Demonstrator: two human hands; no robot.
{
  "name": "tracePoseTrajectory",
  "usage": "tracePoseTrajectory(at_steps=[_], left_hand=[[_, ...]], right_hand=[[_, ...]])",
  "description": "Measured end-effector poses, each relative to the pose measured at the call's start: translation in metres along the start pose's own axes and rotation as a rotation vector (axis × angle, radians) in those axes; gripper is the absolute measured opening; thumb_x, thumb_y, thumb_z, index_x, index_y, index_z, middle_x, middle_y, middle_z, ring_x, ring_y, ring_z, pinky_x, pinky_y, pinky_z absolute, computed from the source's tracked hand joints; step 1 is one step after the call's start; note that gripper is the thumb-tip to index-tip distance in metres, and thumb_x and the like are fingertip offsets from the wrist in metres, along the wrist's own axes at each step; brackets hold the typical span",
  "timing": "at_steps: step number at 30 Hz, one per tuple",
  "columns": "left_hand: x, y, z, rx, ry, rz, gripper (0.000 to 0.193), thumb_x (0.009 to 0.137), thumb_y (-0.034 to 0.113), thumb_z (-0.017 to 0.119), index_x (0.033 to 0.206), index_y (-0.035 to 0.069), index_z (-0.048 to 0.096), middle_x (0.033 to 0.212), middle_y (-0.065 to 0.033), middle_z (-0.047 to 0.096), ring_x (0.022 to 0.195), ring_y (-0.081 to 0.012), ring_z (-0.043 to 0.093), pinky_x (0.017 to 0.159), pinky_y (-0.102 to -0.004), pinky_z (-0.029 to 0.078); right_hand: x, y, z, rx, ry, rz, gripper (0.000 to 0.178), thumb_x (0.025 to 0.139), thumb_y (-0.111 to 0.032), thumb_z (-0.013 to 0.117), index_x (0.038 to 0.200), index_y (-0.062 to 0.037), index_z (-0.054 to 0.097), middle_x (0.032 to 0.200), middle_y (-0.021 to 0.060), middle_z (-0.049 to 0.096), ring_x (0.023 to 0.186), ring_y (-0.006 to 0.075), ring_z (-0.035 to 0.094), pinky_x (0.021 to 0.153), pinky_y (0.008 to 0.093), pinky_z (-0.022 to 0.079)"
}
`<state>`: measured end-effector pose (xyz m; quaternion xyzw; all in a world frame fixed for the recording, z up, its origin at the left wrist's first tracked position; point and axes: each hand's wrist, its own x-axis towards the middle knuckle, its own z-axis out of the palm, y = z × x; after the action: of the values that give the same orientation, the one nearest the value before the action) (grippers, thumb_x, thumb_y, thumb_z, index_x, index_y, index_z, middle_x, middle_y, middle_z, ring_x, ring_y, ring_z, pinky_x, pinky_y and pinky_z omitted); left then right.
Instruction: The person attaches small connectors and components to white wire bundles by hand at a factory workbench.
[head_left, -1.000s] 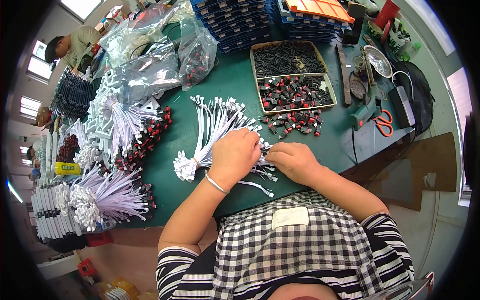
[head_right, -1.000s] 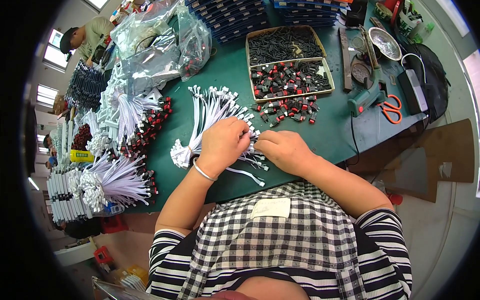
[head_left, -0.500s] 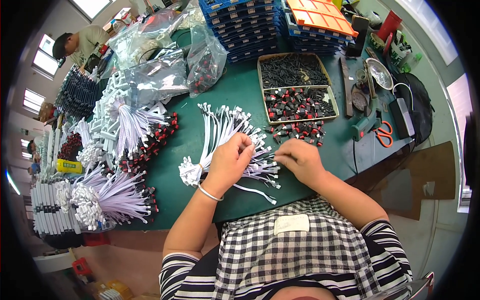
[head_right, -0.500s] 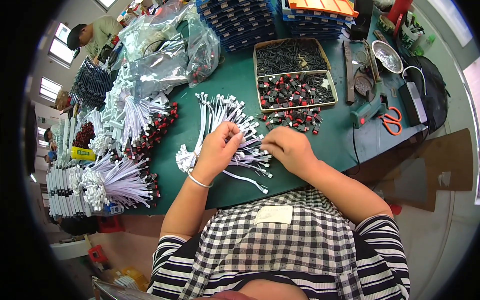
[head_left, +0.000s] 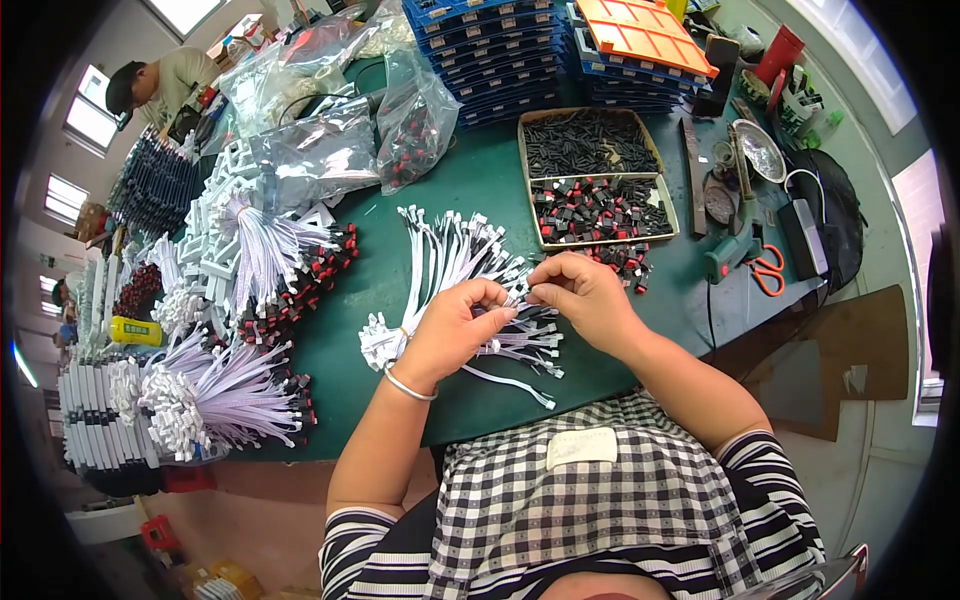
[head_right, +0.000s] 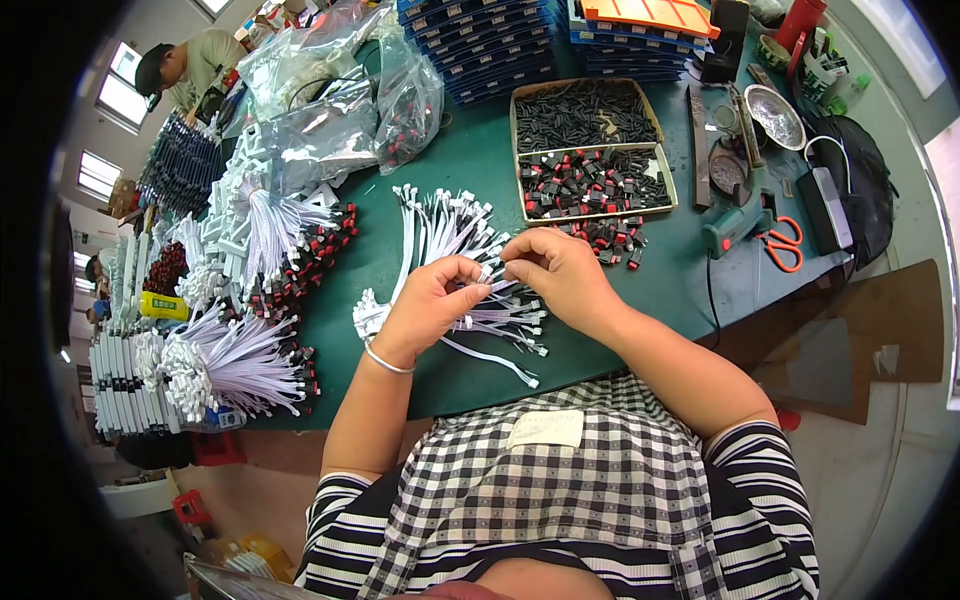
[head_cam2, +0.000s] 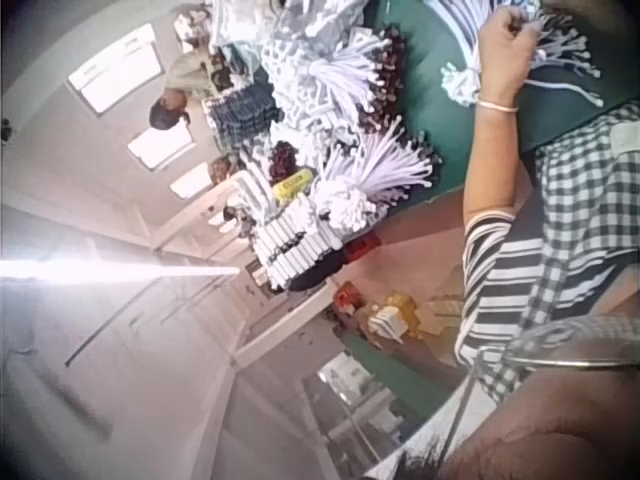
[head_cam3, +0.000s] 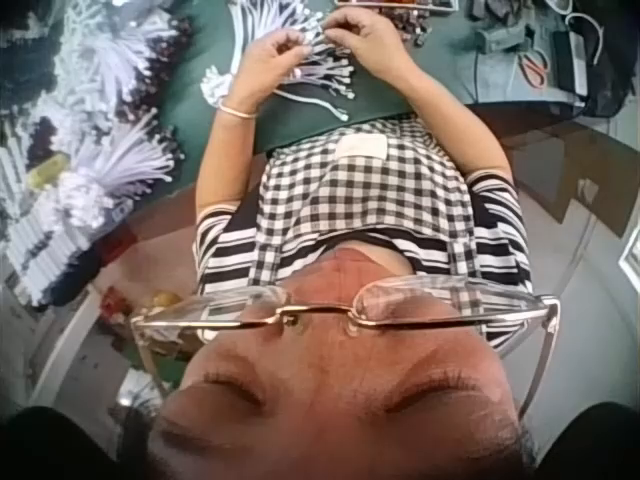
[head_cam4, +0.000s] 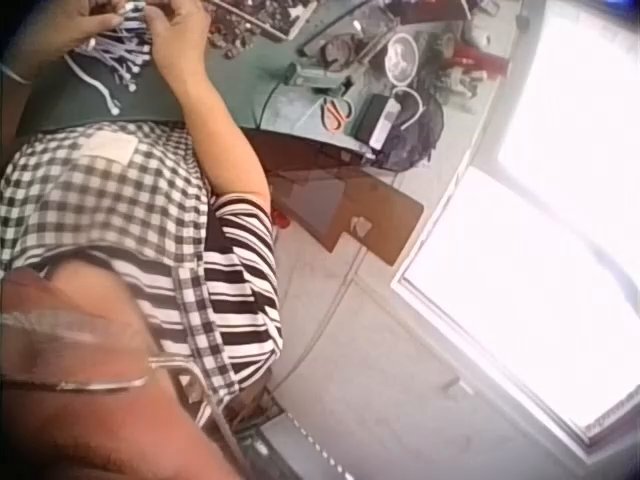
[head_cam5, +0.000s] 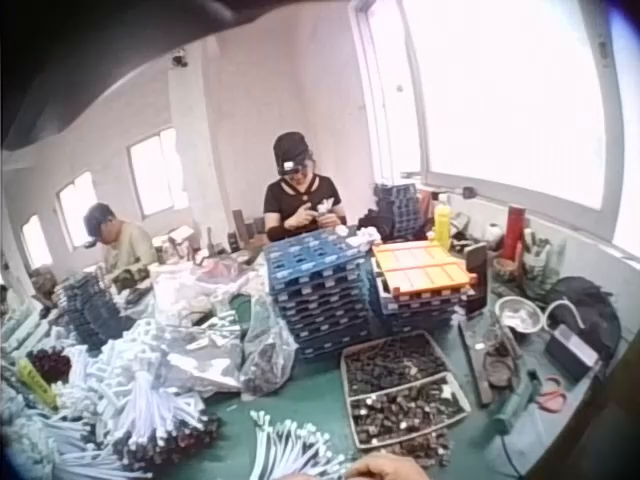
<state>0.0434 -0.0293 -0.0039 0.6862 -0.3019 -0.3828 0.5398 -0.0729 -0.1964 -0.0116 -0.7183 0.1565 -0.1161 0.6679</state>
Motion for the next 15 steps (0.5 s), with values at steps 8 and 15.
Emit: tracePoseTrajectory(at_steps=[8, 15], left_hand=[[0.001, 0.0012, 0.0001, -0.002, -0.019, -0.032, 0.012, 0.088, 0.013, 0.066, 0.093, 0.002, 0.063, 0.075, 0.0048, 0.057, 0.061, -0.0017, 0.048, 0.052, -0.0185, 0.04], [0.0004, 0.0035, 0.0017, 0.007, -0.006, -0.026, 0.012, 0.088, 0.012, 0.065, 0.094, 0.002, 0.063, 0.074, 0.0048, 0.057, 0.061, -0.0019, 0.048, 0.052, -0.0186, 0.04]], right_hand=[[-0.0005, -0.0007, 0.0003, 0.066, -0.016, 0.025, 0.008, 0.085, -0.003, 0.065, 0.093, -0.0012, 0.064, 0.085, 0.0003, 0.064, 0.078, 0.0057, 0.058, 0.07, 0.0222, 0.049], [-0.0016, -0.0021, 0.0024, 0.073, -0.014, -0.002, 0.008, 0.085, -0.003, 0.065, 0.092, -0.0005, 0.065, 0.084, 0.0, 0.064, 0.076, 0.0049, 0.057, 0.069, 0.022, 0.048]])
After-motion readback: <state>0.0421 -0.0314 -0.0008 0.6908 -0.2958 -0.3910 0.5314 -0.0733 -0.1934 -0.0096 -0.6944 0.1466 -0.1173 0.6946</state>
